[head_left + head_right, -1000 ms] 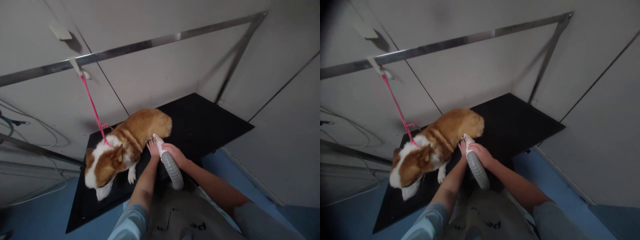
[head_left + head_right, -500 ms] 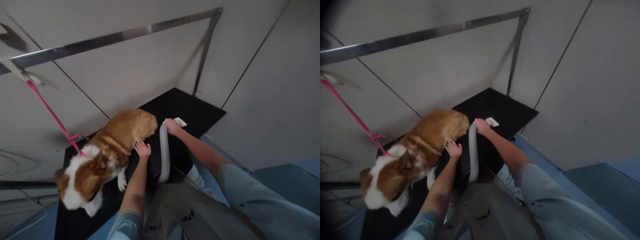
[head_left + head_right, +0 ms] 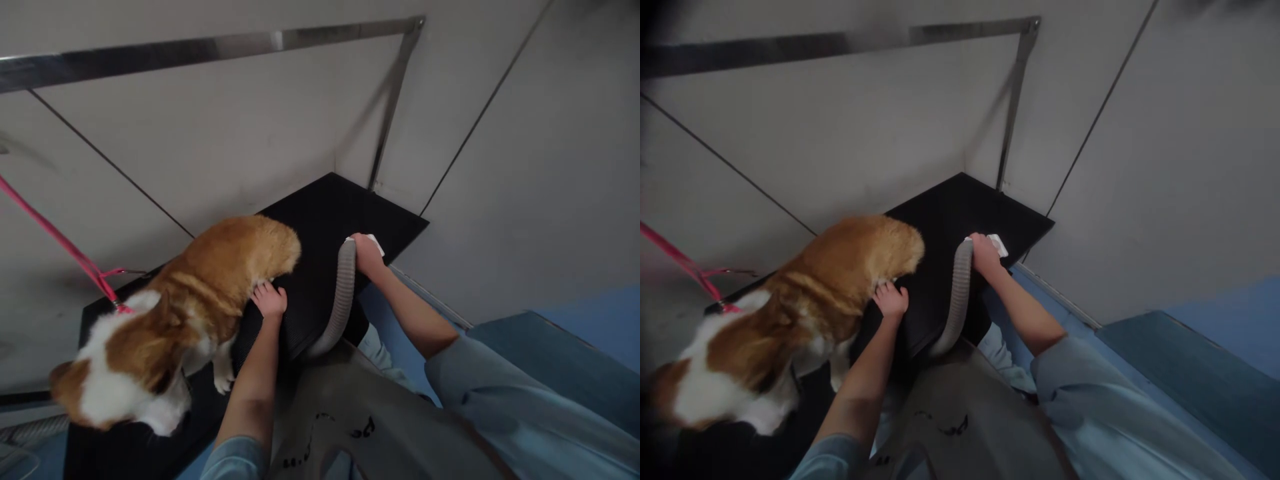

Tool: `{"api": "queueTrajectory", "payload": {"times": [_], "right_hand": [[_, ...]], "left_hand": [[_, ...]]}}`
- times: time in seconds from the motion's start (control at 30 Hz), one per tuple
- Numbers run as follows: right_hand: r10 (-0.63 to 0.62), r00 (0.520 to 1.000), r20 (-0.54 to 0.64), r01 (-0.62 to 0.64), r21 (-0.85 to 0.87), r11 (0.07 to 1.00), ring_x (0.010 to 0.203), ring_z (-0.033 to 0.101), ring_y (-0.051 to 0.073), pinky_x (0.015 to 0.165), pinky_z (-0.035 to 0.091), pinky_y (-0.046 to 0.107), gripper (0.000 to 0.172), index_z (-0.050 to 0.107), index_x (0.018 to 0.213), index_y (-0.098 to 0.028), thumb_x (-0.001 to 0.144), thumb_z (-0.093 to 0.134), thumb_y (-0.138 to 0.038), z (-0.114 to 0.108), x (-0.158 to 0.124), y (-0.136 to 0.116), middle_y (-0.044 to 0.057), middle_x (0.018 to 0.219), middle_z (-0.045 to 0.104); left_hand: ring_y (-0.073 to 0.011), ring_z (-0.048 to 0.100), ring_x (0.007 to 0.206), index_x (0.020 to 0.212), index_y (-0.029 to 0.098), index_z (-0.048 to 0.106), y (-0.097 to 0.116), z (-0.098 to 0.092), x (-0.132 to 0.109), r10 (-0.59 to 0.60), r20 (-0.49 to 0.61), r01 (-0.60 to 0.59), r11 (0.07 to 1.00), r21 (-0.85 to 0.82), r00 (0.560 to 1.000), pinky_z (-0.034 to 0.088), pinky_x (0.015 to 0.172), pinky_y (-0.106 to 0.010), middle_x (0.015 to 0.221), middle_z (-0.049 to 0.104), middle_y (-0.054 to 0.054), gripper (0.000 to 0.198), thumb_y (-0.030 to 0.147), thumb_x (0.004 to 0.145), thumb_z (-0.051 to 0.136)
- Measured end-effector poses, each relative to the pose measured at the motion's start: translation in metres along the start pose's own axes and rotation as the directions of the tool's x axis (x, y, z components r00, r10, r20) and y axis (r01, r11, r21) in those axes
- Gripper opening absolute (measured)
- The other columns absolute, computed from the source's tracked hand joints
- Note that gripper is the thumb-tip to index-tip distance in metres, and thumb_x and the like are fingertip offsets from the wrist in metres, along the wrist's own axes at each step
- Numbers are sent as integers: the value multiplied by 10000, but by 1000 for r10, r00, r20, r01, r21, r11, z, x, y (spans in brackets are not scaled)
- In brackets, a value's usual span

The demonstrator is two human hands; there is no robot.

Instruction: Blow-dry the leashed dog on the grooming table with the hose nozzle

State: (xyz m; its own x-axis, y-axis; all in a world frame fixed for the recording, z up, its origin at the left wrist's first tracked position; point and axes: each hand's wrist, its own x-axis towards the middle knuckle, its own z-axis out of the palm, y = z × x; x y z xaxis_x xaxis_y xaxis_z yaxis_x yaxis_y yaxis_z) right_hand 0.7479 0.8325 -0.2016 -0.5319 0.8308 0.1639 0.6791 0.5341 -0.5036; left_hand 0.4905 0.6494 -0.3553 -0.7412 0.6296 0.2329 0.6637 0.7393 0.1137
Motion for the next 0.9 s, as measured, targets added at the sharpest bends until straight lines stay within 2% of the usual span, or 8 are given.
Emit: {"api": "queueTrajectory", "payload": {"times": [0.07, 0.17, 0.23, 0.3, 0.37, 0.47, 0.7, 0.9], "right_hand": [[-138, 990, -1, 135, 205, 969, 1202, 681, 296, 1061, 520, 421, 290, 642, 1177, -163, 889, 658, -197, 19, -8, 0, 166, 1258, 732], [-291, 955, -48, 259, 609, 750, 1041, 744, 266, 928, 601, 389, 542, 632, 1223, -213, 743, 830, -366, 59, -39, -30, 89, 1181, 768], [-189, 963, -190, 267, 752, 603, 1022, 759, 259, 913, 619, 390, 563, 615, 1222, -225, 737, 829, -412, 80, -60, -56, 95, 1203, 770], [-100, 949, -298, 304, 792, 529, 1105, 753, 275, 990, 609, 419, 573, 601, 1229, -228, 740, 829, -422, 90, -73, -75, 122, 1279, 751], [-160, 946, -282, 324, 796, 511, 1162, 740, 295, 1039, 596, 445, 606, 606, 1228, -233, 713, 856, -433, 89, -72, -83, 131, 1306, 743], [-279, 943, -179, 307, 787, 535, 1104, 751, 290, 986, 614, 436, 599, 624, 1199, -238, 693, 860, -455, 80, -52, -83, 118, 1244, 764], [-445, 894, -45, 345, 704, 621, 1027, 746, 263, 954, 615, 410, 577, 652, 1169, -233, 671, 866, -430, 61, -6, -94, 92, 1188, 775], [-542, 839, 52, 364, 686, 630, 980, 720, 239, 928, 608, 388, 618, 650, 1165, -231, 658, 872, -505, 72, 12, -114, 62, 1143, 762]], "left_hand": [[-426, 558, 1299, 1317, -19, 636, 1, 1, 0, -2, 0, 2, 1000, -3, 1000, 387, 1157, -595, 1316, 648, -307, 563, 346, 928, 457], [-424, 562, 1314, 1306, 12, 652, 4, 0, 0, -13, 15, 13, 1000, -12, 1000, 379, 1173, -593, 1330, 651, -296, 517, 327, 937, 474], [-427, 556, 1337, 1287, 37, 670, 5, -1, -1, -40, 28, 41, 999, -22, 999, 363, 1193, -598, 1348, 648, -292, 481, 316, 940, 489], [-430, 545, 1357, 1283, 37, 679, 7, -3, -1, -70, 45, 72, 997, -34, 996, 342, 1216, -601, 1363, 642, -294, 477, 316, 942, 497], [-428, 521, 1388, 1361, 16, 646, 8, -5, -1, -71, 68, 75, 996, -55, 995, 312, 1246, -592, 1425, 607, -299, 548, 328, 925, 532], [-416, 453, 1468, 1519, 1, 531, 11, -7, -1, -71, 81, 78, 993, -90, 994, 254, 1290, -573, 1563, 509, -299, 701, 320, 897, 575], [-406, 426, 1508, 1565, -21, 481, 17, -9, 2, -120, 57, 127, 982, -140, 991, 220, 1307, -578, 1592, 499, -296, 713, 310, 933, 481], [-412, 388, 1534, 1632, 6, 412, 24, -8, 0, -156, 111, 173, 970, -169, 982, 189, 1310, -589, 1674, 421, -265, 766, 329, 942, 493]]}}
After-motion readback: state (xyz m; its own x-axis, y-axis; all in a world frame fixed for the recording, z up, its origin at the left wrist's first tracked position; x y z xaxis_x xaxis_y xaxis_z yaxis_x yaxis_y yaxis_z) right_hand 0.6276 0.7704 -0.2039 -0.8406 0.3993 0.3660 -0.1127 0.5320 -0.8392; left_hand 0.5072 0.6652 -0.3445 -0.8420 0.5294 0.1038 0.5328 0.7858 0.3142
